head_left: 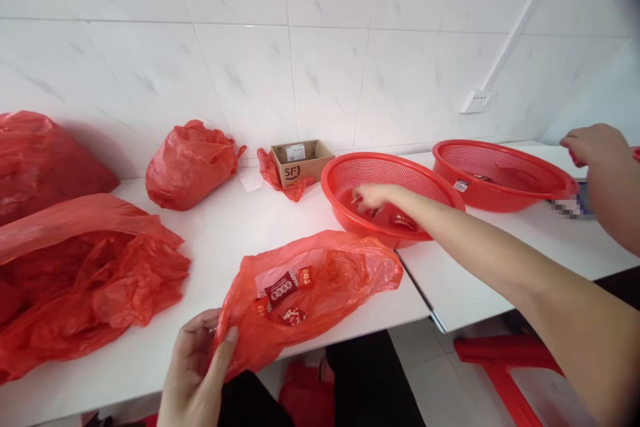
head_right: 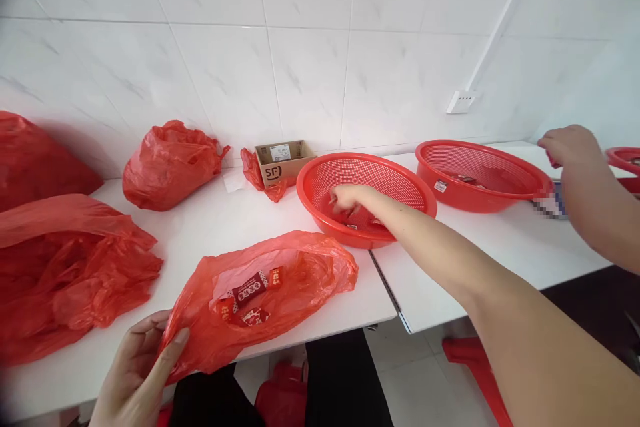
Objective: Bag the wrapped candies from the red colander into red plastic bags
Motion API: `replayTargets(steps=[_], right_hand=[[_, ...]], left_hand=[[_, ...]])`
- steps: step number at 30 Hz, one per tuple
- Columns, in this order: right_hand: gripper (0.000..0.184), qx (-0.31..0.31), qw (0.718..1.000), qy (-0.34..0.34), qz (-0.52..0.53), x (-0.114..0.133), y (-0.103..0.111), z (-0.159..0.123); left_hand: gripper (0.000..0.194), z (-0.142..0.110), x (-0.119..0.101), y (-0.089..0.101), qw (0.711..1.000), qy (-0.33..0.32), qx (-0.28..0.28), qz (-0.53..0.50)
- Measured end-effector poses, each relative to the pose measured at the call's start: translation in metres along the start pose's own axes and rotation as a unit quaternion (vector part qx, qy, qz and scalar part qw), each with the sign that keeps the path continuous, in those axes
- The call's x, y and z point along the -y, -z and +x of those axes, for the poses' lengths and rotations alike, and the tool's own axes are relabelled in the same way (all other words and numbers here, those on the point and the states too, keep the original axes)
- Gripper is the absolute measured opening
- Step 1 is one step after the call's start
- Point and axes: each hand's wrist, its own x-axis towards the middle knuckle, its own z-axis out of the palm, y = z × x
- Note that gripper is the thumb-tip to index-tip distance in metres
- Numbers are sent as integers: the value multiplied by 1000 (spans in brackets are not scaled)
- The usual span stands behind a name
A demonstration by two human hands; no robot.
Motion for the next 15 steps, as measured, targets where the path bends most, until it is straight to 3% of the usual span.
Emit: replayTargets(steps=[3,5,7,9,10,12,15], right_hand=[[22,-21,991,107,82,23,20,-32],[20,3,962,220,160,47,21,-62],[22,70,946,267,173,73,5,-90],[22,142,944,270,126,92,-26,-107],[22,134,949,270,96,98,-44,-111],[19,52,960,270,47,103,-75,-109],[24,-22,963,263,45,98,-90,-100]], left_hand=[[44,0,-5,-5,999,11,-8,-35],[39,1,-10,-10,996,39,5,-85],[34,4,-14,-16,986,71,22,-150],[31,6,-16,-20,975,88,27,-203],[30,7,-17,-22,971,89,23,-220],[29,8,-17,-23,968,88,18,-236],[29,7,-15,-20,968,85,24,-233]])
